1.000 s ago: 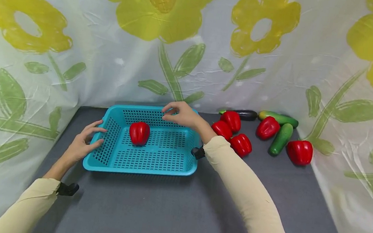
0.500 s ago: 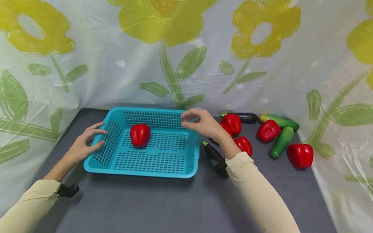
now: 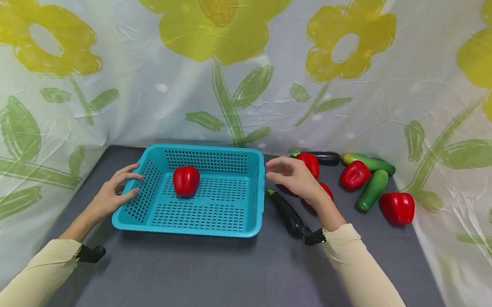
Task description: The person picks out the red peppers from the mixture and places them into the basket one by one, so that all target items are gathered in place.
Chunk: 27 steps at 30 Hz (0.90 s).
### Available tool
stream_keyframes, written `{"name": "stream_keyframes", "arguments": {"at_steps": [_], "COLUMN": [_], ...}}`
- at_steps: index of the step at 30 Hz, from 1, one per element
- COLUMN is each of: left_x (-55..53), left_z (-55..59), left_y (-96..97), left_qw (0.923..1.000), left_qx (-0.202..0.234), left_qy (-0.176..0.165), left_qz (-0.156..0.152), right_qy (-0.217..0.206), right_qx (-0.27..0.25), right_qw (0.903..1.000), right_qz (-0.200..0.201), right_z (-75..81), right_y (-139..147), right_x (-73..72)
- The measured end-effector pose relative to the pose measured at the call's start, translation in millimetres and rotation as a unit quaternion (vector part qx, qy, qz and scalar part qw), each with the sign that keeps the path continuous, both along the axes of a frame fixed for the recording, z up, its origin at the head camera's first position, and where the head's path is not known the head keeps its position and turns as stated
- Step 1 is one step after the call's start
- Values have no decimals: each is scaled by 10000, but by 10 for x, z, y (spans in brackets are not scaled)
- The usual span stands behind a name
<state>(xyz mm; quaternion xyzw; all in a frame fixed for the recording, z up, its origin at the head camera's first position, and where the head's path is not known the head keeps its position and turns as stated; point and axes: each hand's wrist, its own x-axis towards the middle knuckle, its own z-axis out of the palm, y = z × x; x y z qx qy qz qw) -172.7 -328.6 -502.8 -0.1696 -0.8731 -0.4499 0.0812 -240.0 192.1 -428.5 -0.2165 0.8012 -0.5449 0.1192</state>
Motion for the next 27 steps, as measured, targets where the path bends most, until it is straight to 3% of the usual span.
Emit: {"name": "stream_keyframes", "arguments": {"at_steps": [10,27], "left_x": [-4,-19], "left_z": [-26,-44], "left_y": [-20,-44], "left_qw": [10000,10000], "left_qx": [8,-32], "left_qy": [33,-66], "left_qz": [-13,-10], "right_qy": [-254,-274], "right_qx": [-296,-868], "right_qw": [9989,9951], "right_qz": [-254,-389], "right_z": [-166,-288], "right_y": [348,902], "right_x": [133,342]}}
